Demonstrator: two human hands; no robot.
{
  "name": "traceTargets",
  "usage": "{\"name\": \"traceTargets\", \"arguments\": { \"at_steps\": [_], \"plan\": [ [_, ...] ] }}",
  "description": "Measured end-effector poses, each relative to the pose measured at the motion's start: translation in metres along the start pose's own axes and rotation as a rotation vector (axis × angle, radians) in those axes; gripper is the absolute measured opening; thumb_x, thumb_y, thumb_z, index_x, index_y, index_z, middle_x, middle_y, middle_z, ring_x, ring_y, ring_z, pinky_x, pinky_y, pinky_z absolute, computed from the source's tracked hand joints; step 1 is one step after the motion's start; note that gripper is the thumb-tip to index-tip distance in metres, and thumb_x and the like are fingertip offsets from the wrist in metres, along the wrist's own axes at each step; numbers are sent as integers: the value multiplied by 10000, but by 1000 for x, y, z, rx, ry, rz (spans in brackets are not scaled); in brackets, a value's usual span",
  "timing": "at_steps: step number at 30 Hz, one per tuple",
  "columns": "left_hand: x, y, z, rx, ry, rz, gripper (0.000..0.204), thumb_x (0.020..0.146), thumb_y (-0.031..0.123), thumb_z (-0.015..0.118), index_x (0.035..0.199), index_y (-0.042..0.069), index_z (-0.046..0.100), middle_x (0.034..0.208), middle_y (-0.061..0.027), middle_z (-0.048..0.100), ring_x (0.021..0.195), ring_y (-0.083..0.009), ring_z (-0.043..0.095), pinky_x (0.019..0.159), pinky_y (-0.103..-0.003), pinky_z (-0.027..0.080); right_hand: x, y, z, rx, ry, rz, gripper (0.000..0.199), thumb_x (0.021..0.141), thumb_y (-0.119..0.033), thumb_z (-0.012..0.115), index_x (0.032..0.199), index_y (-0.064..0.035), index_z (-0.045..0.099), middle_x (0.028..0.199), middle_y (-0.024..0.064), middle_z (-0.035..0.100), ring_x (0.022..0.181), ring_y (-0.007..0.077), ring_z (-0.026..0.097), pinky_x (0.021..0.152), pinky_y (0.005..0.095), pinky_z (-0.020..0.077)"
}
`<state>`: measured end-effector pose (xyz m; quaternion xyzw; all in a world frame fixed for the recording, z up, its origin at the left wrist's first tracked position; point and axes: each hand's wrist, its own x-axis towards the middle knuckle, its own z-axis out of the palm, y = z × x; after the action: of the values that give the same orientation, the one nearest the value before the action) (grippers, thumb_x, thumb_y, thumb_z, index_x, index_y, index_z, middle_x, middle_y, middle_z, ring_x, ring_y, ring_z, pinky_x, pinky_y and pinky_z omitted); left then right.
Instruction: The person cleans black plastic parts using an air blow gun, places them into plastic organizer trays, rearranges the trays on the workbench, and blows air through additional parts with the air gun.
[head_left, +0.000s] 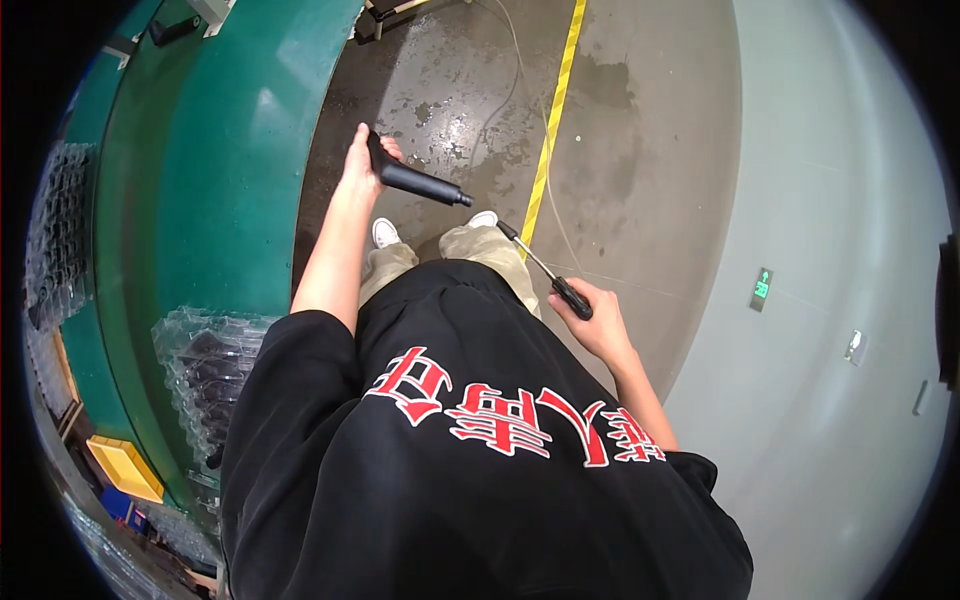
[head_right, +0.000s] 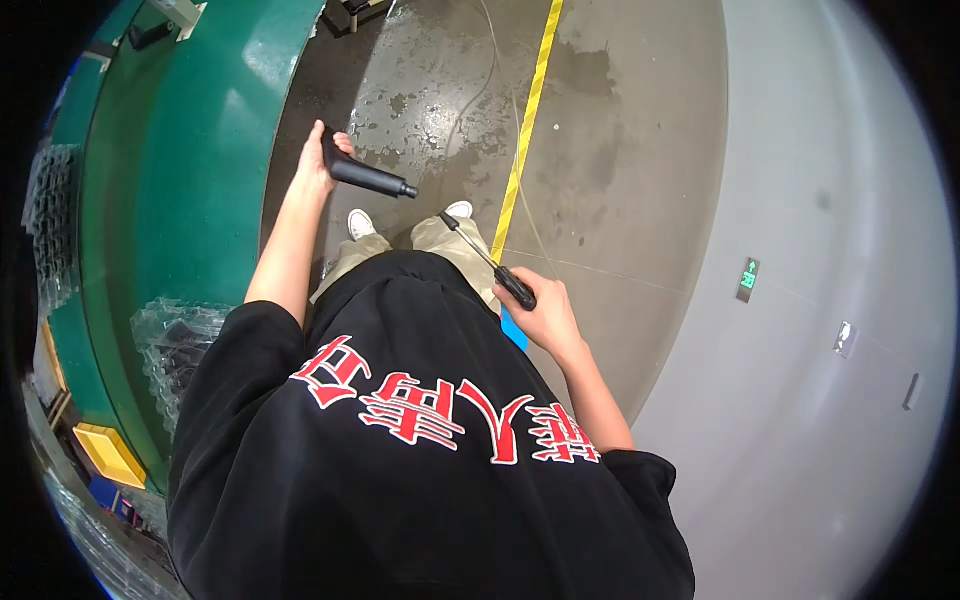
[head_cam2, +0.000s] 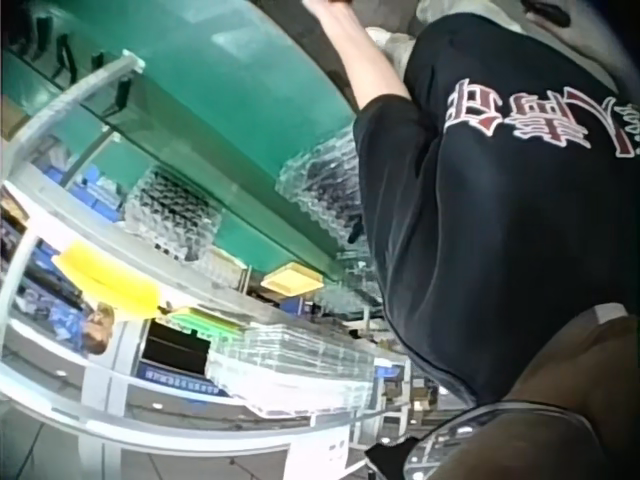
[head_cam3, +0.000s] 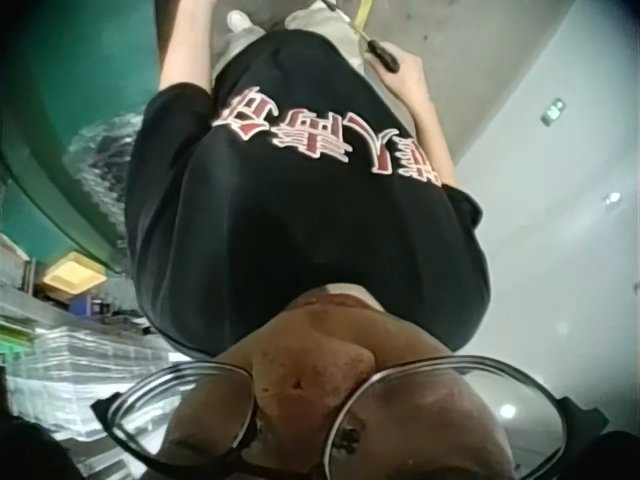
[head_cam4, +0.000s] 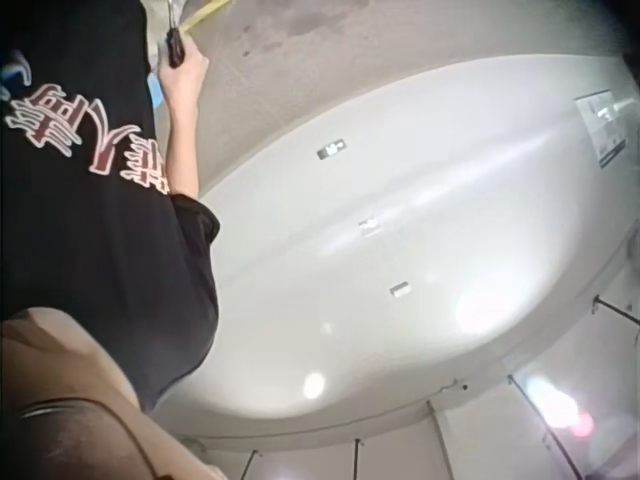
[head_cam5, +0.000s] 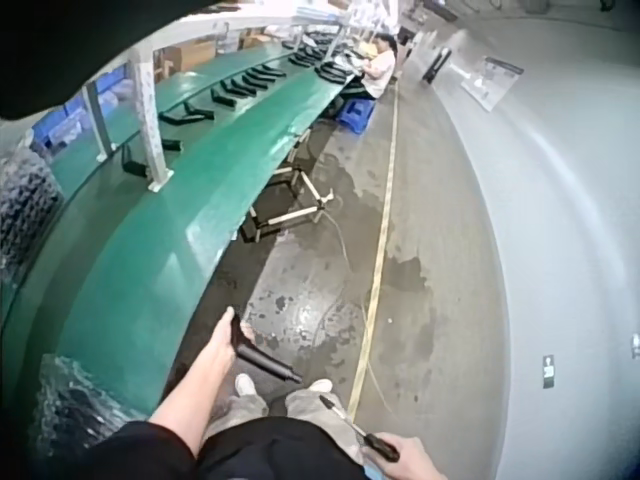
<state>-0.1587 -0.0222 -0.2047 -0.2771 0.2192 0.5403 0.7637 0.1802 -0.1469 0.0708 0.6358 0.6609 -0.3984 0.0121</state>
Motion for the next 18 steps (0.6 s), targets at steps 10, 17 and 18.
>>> {"name": "traceTargets", "arguments": {
  "at_steps": [10, 17, 18],
  "plan": [
    [-5, 32, 31, -145, -18, -53, 426, 972, 458, 532, 828, 60, 476, 694, -58, 524, 565, -180, 498, 529, -285, 480, 49, -1, -16, 92, -35, -160, 153, 836, -109, 705, 957, -19, 678, 704, 35, 638, 572, 155, 474, 571, 272, 396],
    [1, 26, 69, -155, 9, -12, 411, 959, 437, 552, 817, 59, 479, 697, -62, 532, 565, -177, 496, 534, -295, 477, 109, 15, -41, 183, -64, -282, 163, 835, -123, 719, 951, -20, 668, 662, 43, 621, 527, 171, 450, 543, 293, 395],
    [4, 25, 74, -155, 13, -11, 408, 957, 434, 555, 816, 58, 480, 698, -62, 533, 565, -177, 496, 535, -297, 477, 116, 17, -45, 189, -76, -290, 165, 837, -125, 719, 954, -21, 668, 666, 44, 626, 528, 170, 452, 545, 293, 397]
  ]
}}
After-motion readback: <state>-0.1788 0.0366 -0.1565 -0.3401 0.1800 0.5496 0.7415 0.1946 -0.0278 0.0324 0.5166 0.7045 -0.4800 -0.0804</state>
